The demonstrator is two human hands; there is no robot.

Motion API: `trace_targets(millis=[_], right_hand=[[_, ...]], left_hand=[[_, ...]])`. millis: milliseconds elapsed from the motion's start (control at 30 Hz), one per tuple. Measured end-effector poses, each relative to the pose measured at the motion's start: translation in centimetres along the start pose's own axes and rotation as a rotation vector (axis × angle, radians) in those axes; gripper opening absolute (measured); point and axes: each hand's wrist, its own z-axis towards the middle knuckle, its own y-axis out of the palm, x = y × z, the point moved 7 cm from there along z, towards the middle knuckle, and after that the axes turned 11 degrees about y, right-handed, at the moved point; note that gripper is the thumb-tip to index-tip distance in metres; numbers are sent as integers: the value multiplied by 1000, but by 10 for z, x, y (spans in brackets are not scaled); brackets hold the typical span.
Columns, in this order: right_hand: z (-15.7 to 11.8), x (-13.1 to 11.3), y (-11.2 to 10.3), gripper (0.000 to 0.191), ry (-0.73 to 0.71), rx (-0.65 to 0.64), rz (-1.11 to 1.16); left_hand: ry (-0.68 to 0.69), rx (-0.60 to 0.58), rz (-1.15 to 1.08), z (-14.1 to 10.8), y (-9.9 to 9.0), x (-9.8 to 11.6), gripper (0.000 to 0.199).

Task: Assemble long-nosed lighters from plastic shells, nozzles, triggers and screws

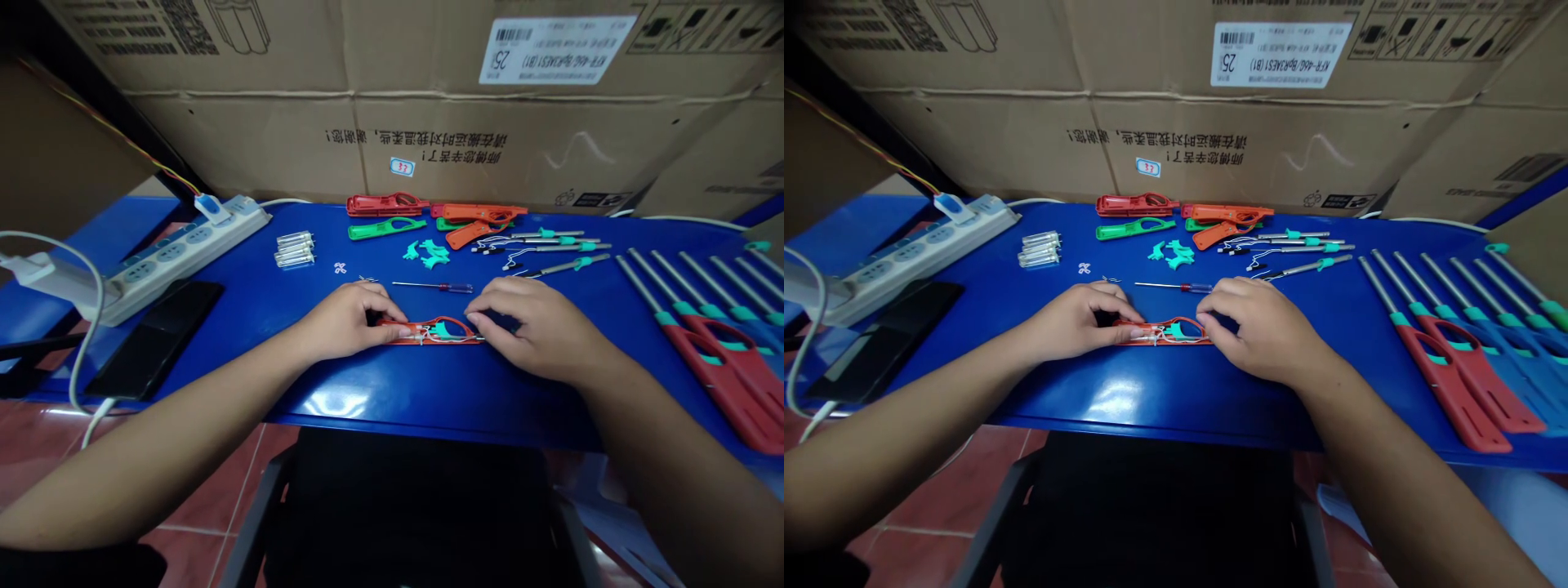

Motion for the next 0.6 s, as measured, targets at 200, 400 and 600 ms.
trace_targets(millis=[200, 400, 600], right_hand=[[-14, 27, -5, 18, 32, -254, 27], [-17, 26, 1, 21, 58, -372, 50], [-14, 16, 9, 22, 18, -398, 77]], left_hand=[[21, -68, -33, -1, -3, 1, 17], [15, -76, 1, -4, -5, 0, 20], [99, 30, 76, 6, -10, 28, 24]])
